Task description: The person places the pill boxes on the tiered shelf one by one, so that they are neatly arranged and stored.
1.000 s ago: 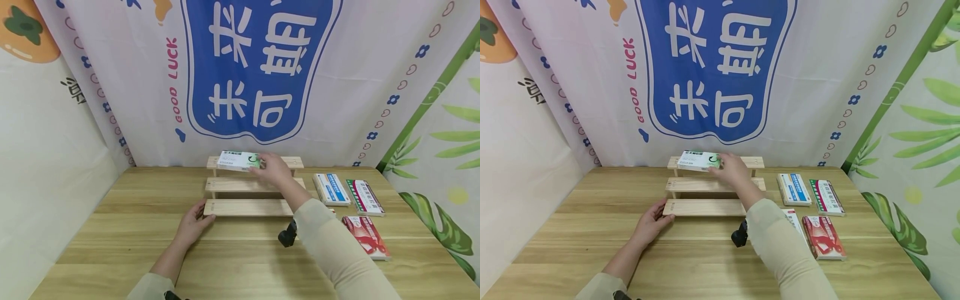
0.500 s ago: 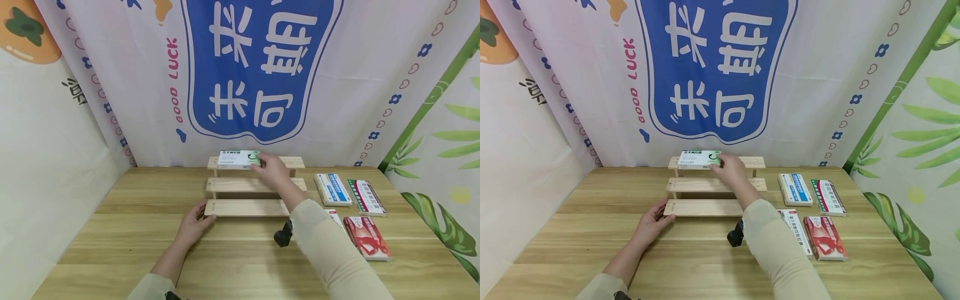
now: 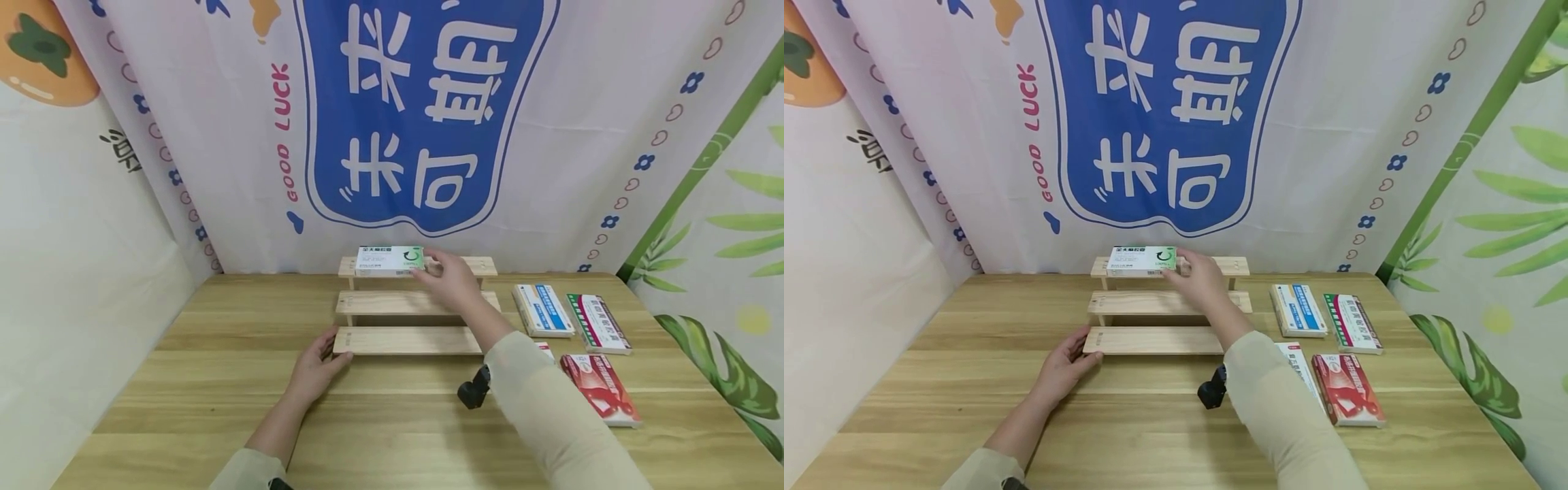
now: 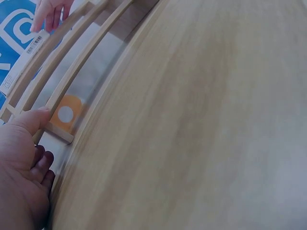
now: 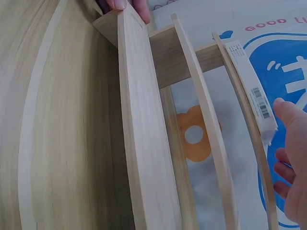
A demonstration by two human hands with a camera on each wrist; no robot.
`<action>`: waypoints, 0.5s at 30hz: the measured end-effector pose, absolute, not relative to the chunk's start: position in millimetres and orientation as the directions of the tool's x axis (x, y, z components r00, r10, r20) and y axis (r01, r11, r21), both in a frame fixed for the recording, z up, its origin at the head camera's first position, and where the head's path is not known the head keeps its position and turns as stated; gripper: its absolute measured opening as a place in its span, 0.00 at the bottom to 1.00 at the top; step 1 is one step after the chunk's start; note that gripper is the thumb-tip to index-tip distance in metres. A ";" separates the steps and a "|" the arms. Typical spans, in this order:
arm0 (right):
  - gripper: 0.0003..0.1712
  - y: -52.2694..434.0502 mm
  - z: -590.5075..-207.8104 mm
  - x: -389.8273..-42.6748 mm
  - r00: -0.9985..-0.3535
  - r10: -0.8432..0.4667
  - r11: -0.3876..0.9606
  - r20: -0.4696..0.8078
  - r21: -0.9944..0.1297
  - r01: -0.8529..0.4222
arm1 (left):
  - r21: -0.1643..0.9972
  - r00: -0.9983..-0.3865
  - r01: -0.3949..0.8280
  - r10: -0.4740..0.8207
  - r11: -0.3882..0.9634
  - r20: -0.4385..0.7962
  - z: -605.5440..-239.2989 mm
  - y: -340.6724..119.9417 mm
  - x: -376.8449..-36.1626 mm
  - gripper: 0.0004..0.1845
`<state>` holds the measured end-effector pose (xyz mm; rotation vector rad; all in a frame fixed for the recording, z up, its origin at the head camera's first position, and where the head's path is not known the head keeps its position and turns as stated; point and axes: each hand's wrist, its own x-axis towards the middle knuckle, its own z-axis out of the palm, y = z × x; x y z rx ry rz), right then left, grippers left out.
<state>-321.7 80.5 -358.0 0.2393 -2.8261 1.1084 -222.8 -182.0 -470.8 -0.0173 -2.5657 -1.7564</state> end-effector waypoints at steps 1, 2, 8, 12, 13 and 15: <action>0.37 83.5 -357.5 -320.2 -0.984 -0.106 0.722 0.145 -0.669 -0.176 | 0.931 -1.000 0.025 -0.008 0.363 0.030 -470.6 -182.2 -222.7 0.37; 0.38 86.7 -357.2 -319.1 -0.985 -0.102 0.720 0.143 -0.672 -0.172 | 0.930 -1.000 0.022 -0.008 0.367 0.026 -470.5 -182.4 -222.7 0.38; 0.38 108.7 -358.2 -309.2 -0.984 -0.092 0.701 0.153 -0.692 -0.173 | 0.929 -1.000 0.024 0.000 0.369 0.026 -469.5 -182.1 -222.6 0.38; 0.40 125.0 -362.5 -301.7 -0.978 -0.099 0.689 0.185 -0.696 -0.202 | 0.928 -0.999 0.031 -0.005 0.372 0.036 -470.7 -181.2 -222.8 0.38; 0.41 129.0 -363.3 -299.6 -0.978 -0.101 0.688 0.185 -0.697 -0.202 | 0.926 -0.999 0.039 -0.006 0.375 0.044 -471.2 -181.0 -222.9 0.38; 0.43 137.3 -364.8 -295.0 -0.980 -0.095 0.697 0.174 -0.691 -0.190 | 0.925 -0.998 0.045 -0.011 0.378 0.054 -471.8 -180.6 -223.2 0.38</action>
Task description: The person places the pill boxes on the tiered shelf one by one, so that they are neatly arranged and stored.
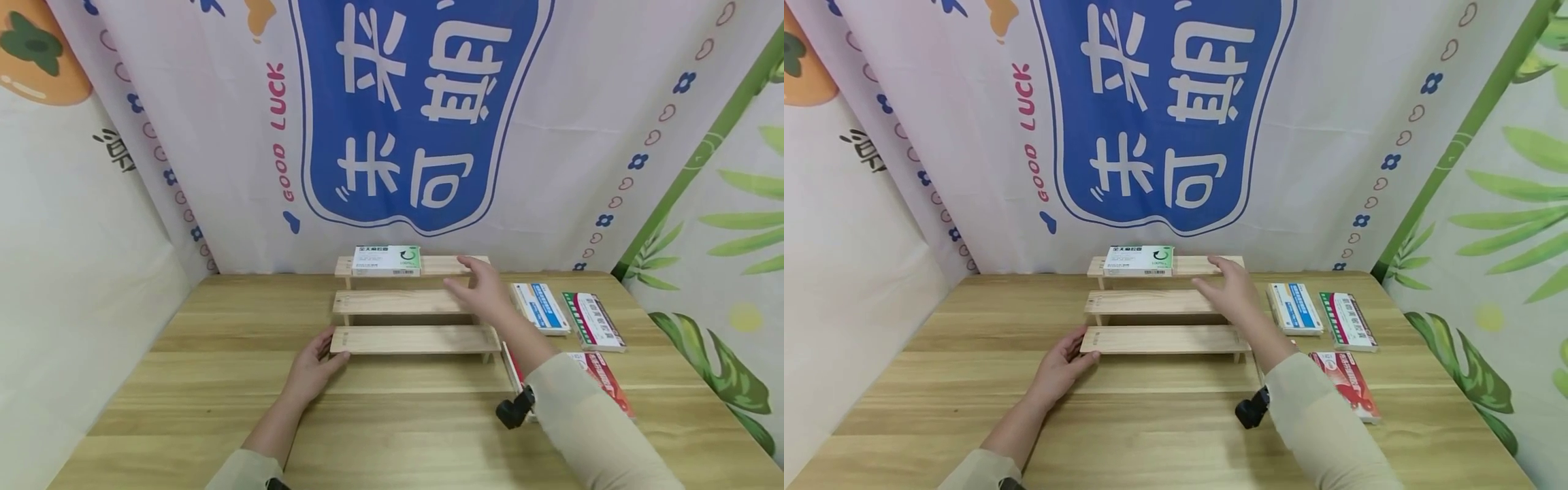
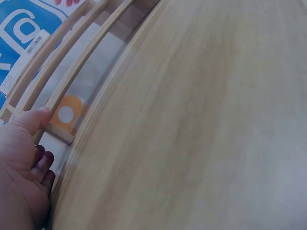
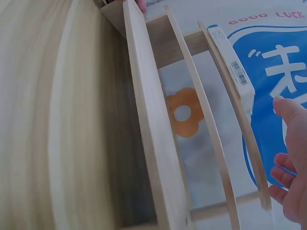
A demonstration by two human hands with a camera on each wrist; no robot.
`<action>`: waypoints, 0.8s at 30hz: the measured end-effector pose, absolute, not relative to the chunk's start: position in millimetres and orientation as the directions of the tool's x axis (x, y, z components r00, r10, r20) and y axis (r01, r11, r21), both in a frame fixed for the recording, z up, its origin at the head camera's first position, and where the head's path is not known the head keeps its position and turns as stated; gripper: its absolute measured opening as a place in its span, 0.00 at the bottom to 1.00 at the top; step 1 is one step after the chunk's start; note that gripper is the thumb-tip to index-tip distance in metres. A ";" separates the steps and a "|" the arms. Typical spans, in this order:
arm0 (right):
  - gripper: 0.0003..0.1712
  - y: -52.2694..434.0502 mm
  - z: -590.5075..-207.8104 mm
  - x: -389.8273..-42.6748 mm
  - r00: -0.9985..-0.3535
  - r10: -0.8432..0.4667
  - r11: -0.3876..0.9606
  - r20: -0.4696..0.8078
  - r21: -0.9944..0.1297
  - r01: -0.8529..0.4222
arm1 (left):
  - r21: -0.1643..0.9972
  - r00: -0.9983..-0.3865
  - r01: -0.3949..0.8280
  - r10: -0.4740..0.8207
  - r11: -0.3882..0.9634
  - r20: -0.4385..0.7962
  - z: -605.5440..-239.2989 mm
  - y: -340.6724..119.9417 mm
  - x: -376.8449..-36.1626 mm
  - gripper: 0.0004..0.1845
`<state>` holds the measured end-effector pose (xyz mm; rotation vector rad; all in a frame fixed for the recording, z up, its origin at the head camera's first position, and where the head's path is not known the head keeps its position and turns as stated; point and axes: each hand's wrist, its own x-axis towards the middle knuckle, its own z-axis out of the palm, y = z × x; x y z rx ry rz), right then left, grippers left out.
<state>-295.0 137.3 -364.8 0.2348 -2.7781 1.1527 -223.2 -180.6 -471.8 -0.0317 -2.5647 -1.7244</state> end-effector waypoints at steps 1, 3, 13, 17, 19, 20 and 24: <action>0.44 141.6 -365.0 -292.0 -0.983 -0.088 0.701 0.161 -0.691 -0.176 | 0.924 -0.998 0.048 -0.012 0.379 0.056 -472.0 -180.5 -223.6 0.38; 0.46 150.3 -365.2 -284.9 -0.990 -0.070 0.701 0.126 -0.700 -0.138 | 0.925 -0.998 0.047 -0.012 0.378 0.055 -472.3 -180.6 -224.1 0.37; 0.41 198.7 -376.2 -254.1 -0.987 -0.010 0.770 0.158 -0.629 -0.108 | 0.931 -0.999 0.034 -0.007 0.363 0.040 -471.4 -180.9 -223.9 0.38; 0.43 219.0 -381.9 -244.2 -0.990 0.025 0.789 0.142 -0.610 -0.068 | 0.932 -0.999 0.039 -0.009 0.359 0.045 -471.7 -180.6 -224.1 0.37; 0.44 229.3 -384.5 -238.5 -0.992 0.041 0.785 0.120 -0.618 -0.042 | 0.934 -0.999 0.047 -0.007 0.355 0.053 -472.1 -180.5 -224.3 0.38; 0.44 234.3 -385.8 -235.4 -0.994 0.052 0.780 0.101 -0.625 -0.023 | 0.934 -0.999 0.045 -0.009 0.355 0.052 -471.9 -180.3 -224.3 0.38; 0.44 253.3 -391.2 -221.0 -0.993 0.073 0.787 0.094 -0.617 -0.001 | 0.934 -0.999 0.043 -0.005 0.356 0.048 -472.0 -180.5 -225.0 0.39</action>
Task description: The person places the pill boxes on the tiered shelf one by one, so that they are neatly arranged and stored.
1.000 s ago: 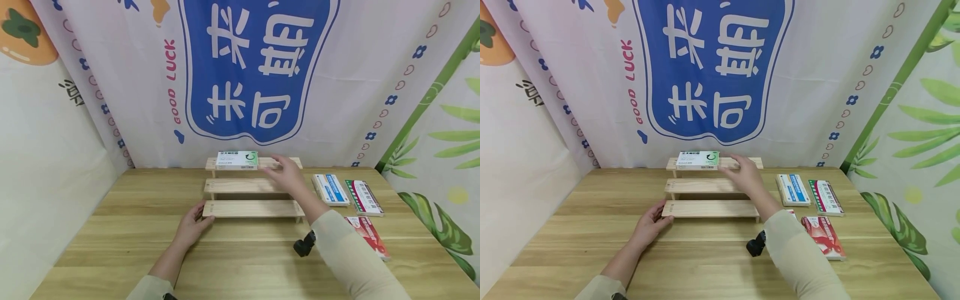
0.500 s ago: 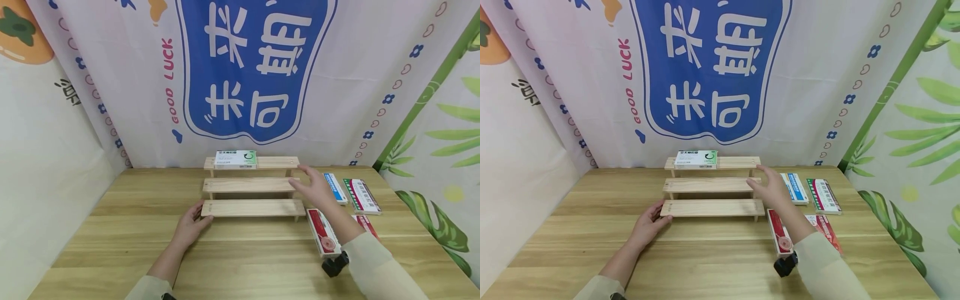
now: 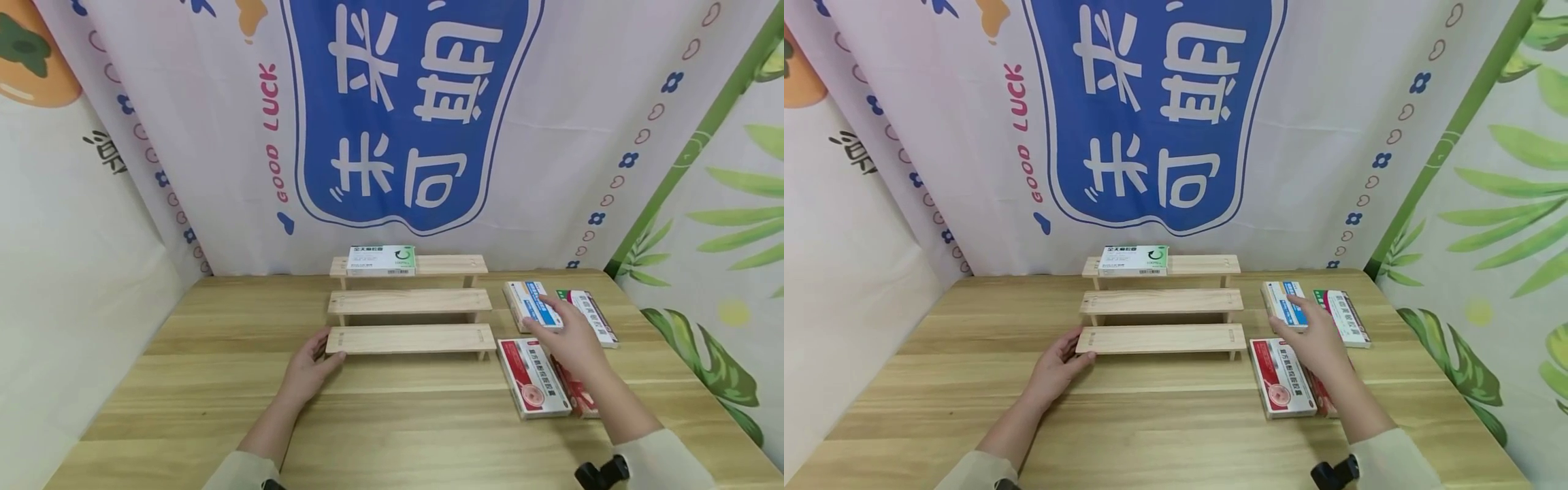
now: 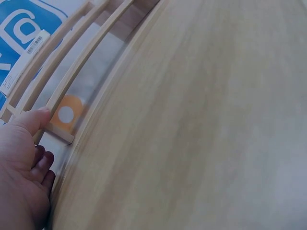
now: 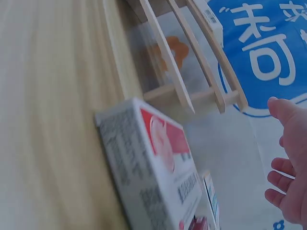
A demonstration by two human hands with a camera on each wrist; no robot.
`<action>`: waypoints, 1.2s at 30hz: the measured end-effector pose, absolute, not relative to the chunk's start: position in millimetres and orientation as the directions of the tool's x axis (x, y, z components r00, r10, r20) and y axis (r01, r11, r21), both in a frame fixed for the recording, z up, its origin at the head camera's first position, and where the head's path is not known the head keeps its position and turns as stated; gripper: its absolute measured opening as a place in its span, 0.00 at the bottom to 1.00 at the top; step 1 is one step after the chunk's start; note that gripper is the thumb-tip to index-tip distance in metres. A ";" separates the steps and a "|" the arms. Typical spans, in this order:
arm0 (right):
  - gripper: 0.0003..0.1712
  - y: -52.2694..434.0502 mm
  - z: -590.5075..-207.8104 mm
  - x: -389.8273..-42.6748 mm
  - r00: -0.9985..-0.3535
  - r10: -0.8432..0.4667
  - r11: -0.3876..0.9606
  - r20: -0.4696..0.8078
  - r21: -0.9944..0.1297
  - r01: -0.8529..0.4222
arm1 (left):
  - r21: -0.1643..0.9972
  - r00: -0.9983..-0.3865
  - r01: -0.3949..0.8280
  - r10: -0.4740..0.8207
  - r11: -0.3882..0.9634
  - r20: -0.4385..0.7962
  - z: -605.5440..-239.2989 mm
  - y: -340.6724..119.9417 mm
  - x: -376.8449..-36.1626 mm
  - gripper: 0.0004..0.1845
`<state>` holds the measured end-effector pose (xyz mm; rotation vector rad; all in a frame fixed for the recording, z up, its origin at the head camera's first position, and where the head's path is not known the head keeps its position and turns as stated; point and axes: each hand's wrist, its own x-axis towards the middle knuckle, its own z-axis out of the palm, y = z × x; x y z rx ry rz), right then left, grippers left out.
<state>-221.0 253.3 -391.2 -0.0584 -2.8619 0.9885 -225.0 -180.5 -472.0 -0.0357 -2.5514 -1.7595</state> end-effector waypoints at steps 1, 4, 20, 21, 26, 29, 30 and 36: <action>0.44 257.7 -393.1 -217.6 -0.992 0.075 0.791 0.105 -0.611 -0.005 | 0.933 -0.999 0.044 -0.002 0.356 0.047 -472.1 -180.8 -225.2 0.39; 0.45 269.5 -398.7 -207.4 -0.989 0.084 0.802 0.122 -0.597 -0.006 | 0.934 -0.999 0.035 -0.004 0.357 0.039 -472.4 -181.1 -225.9 0.39; 0.40 312.8 -434.8 -158.5 -0.987 0.095 0.852 0.131 -0.523 0.012 | 0.932 -0.999 0.047 0.007 0.360 0.048 -470.9 -180.8 -225.6 0.38; 0.41 314.0 -437.4 -155.7 -0.987 0.100 0.856 0.122 -0.516 0.023 | 0.931 -0.999 0.047 0.007 0.362 0.048 -471.0 -180.9 -225.4 0.38; 0.44 317.9 -446.5 -144.5 -0.989 0.127 0.858 0.073 -0.508 0.073 | 0.926 -0.999 0.040 0.007 0.375 0.040 -470.7 -181.4 -225.3 0.39; 0.47 319.6 -450.6 -140.4 -0.990 0.136 0.863 0.038 -0.495 0.099 | 0.924 -0.999 0.037 0.011 0.382 0.035 -470.4 -181.9 -225.7 0.40; 0.48 320.0 -452.2 -139.3 -0.990 0.138 0.868 0.031 -0.484 0.106 | 0.922 -0.999 0.035 0.013 0.385 0.033 -470.5 -182.0 -226.0 0.40; 0.52 320.7 -458.1 -134.4 -0.988 0.153 0.887 0.024 -0.444 0.126 | 0.926 -0.999 0.045 0.023 0.375 0.039 -470.6 -181.7 -225.2 0.40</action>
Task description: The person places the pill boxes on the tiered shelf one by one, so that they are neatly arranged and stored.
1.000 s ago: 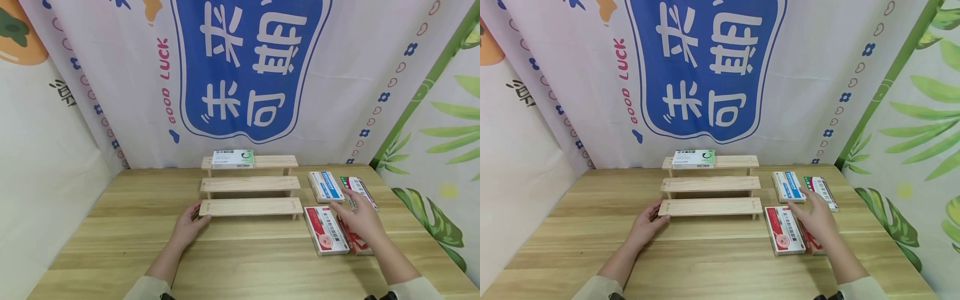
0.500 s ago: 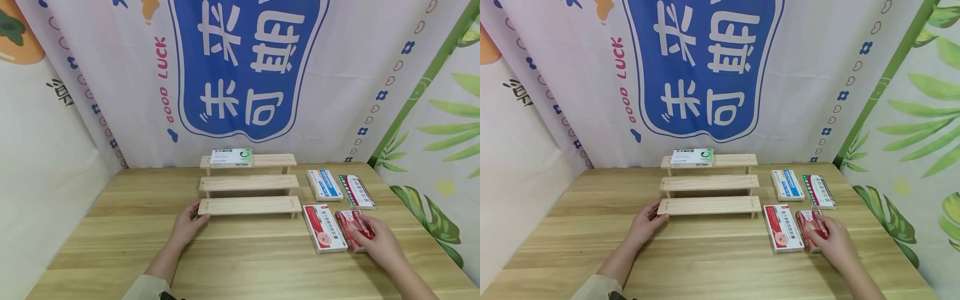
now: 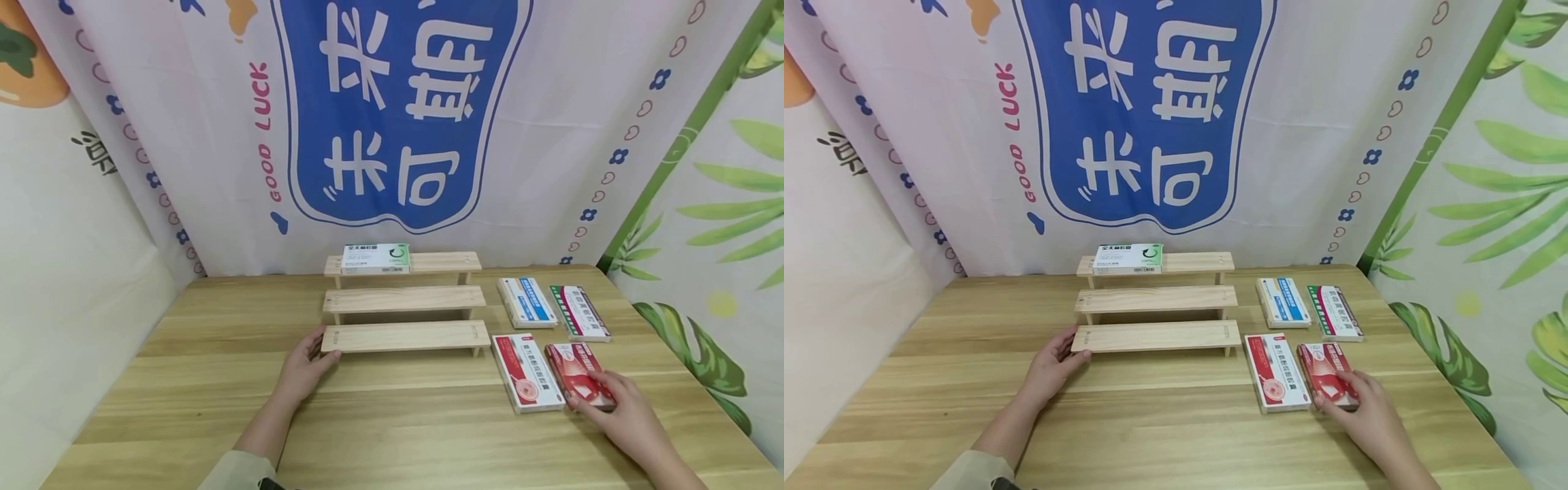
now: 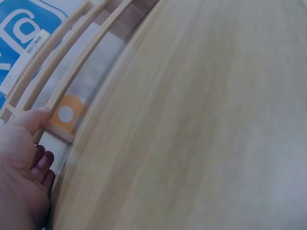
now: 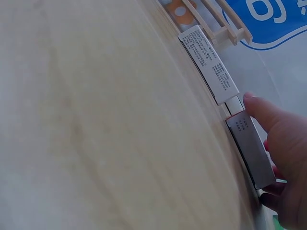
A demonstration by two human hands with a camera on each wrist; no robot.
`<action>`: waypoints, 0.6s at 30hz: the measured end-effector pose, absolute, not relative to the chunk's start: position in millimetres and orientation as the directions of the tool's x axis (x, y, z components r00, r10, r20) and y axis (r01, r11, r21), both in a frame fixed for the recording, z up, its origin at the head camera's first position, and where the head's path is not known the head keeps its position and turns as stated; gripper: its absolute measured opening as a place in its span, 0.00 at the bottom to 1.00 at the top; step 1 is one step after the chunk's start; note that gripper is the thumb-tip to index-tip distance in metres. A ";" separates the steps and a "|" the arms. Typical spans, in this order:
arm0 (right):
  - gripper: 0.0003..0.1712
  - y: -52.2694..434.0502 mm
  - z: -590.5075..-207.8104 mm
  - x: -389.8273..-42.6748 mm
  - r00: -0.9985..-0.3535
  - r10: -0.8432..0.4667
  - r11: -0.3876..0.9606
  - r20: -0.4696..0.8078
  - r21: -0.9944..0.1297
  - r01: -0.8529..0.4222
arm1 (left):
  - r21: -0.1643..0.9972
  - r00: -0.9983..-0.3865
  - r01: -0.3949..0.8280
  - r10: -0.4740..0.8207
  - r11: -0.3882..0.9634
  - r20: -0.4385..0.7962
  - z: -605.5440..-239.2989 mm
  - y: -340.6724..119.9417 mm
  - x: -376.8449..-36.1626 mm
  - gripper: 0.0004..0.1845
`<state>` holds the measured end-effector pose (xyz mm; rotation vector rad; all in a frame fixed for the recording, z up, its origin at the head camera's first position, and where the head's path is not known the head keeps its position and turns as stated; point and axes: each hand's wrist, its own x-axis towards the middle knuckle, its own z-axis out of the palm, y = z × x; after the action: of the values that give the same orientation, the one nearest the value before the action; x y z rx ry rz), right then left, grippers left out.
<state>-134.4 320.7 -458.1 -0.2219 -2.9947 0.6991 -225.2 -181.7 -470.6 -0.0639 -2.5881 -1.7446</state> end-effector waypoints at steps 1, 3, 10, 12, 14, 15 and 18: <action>0.53 320.4 -458.1 -133.8 -0.988 0.155 0.889 0.021 -0.440 0.130 | 0.927 -0.999 0.046 0.022 0.372 0.041 -470.4 -181.7 -224.9 0.40; 0.54 320.1 -457.3 -132.6 -0.988 0.154 0.893 0.014 -0.430 0.133 | 0.929 -0.999 0.046 0.021 0.368 0.041 -470.7 -182.1 -224.8 0.40; 0.57 320.6 -454.3 -129.8 -0.986 0.163 0.903 -0.028 -0.398 0.160 | 0.935 -0.999 0.045 0.022 0.350 0.040 -472.7 -182.5 -225.3 0.41; 0.57 320.9 -453.7 -130.1 -0.986 0.166 0.904 -0.034 -0.393 0.166 | 0.937 -0.999 0.052 0.023 0.346 0.047 -472.1 -182.4 -224.7 0.41; 0.57 321.2 -453.4 -130.5 -0.985 0.170 0.902 -0.036 -0.396 0.170 | 0.937 -0.998 0.057 0.024 0.344 0.052 -471.3 -182.2 -224.2 0.41; 0.57 321.4 -453.3 -130.6 -0.984 0.173 0.900 -0.037 -0.400 0.174 | 0.937 -0.998 0.058 0.024 0.344 0.053 -470.9 -182.1 -224.0 0.41; 0.57 321.2 -452.2 -130.4 -0.982 0.182 0.892 -0.043 -0.413 0.184 | 0.936 -0.998 0.055 0.022 0.347 0.050 -470.1 -182.0 -223.6 0.41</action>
<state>-130.4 321.2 -452.2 -0.2959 -3.0587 0.6689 -223.6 -182.0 -470.1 -0.0730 -2.5544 -1.7774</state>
